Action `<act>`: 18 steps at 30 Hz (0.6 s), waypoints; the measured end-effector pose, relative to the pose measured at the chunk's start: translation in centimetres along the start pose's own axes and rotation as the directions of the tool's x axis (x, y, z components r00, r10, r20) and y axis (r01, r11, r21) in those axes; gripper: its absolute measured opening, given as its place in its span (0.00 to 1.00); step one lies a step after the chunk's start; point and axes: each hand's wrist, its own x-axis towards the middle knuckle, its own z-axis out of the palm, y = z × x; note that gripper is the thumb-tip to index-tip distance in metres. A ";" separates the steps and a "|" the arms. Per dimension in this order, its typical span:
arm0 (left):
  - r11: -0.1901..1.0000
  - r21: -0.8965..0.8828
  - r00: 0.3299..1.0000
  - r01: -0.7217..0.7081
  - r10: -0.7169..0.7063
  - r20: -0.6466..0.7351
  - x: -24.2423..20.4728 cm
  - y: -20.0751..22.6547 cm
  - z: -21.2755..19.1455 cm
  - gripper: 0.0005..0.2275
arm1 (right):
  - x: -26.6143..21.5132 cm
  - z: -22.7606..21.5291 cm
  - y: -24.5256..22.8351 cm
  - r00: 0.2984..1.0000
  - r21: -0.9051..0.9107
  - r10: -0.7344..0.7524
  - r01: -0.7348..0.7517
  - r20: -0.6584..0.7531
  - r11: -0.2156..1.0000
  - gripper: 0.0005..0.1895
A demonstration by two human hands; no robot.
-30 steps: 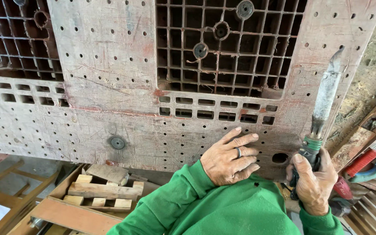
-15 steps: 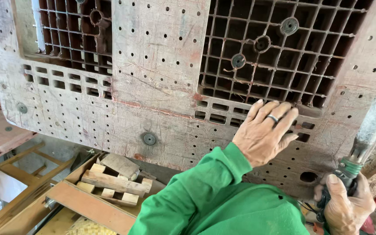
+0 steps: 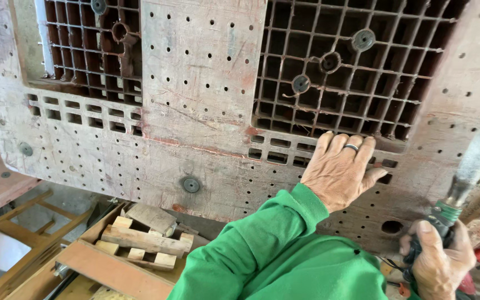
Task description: The person uses a soldering iron to scrape and clean a large plastic mold with a grid pattern. They move the hot tip along the surface and into the grid openings to remove residue, occasionally pausing to wipe the surface with their hand.
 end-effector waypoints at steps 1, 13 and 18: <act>1.000 -0.022 1.000 0.020 -0.021 -0.003 -0.1 0.1 -0.3 0.24 | 0.0 -0.1 0.2 1.000 0.008 0.003 -0.004 0.008 1.000 0.12; 0.991 -0.094 0.986 -0.099 0.110 0.121 4.7 0.3 0.1 0.19 | 1.1 0.0 2.5 0.981 0.024 0.152 -0.151 -0.118 0.988 0.19; 0.990 -0.096 0.974 -0.101 0.118 0.193 5.5 0.9 0.0 0.20 | 1.4 0.2 2.5 0.960 0.069 0.214 -0.204 -0.183 0.977 0.21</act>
